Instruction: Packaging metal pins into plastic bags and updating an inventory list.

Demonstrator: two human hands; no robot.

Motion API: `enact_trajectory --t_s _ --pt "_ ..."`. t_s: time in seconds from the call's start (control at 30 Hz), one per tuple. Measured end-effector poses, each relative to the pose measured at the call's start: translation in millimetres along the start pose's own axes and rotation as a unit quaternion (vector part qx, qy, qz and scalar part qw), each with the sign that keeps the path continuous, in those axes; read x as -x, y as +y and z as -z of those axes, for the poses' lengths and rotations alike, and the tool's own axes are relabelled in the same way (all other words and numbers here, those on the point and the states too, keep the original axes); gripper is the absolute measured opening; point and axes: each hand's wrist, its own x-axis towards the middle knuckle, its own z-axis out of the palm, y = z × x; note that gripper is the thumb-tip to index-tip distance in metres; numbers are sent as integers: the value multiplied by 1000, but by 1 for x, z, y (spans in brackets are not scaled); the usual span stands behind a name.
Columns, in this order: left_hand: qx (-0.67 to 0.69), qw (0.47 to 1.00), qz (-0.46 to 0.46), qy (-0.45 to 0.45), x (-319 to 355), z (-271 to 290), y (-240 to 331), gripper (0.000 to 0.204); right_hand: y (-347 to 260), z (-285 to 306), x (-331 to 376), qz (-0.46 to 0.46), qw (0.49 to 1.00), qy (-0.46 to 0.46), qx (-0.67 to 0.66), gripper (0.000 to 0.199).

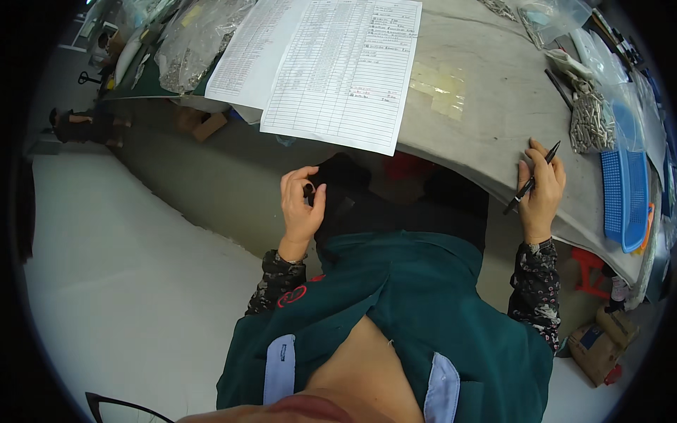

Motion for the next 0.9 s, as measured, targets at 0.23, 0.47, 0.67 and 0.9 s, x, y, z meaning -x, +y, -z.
enact_trajectory --t_s 0.23,0.47,0.67,0.9 --pt "-131 981 -145 -10 -74 18 27 29 3 0 2 -15 999 29 11 12" --pt "-100 973 -202 -58 -98 0 30 28 2 2 2 -24 999 16 24 8" --pt "-32 968 -249 -22 -103 -32 54 23 4 0 1 -19 999 16 22 8" --pt "26 980 -159 -113 -106 -40 83 26 1 0 2 -14 999 22 29 6"
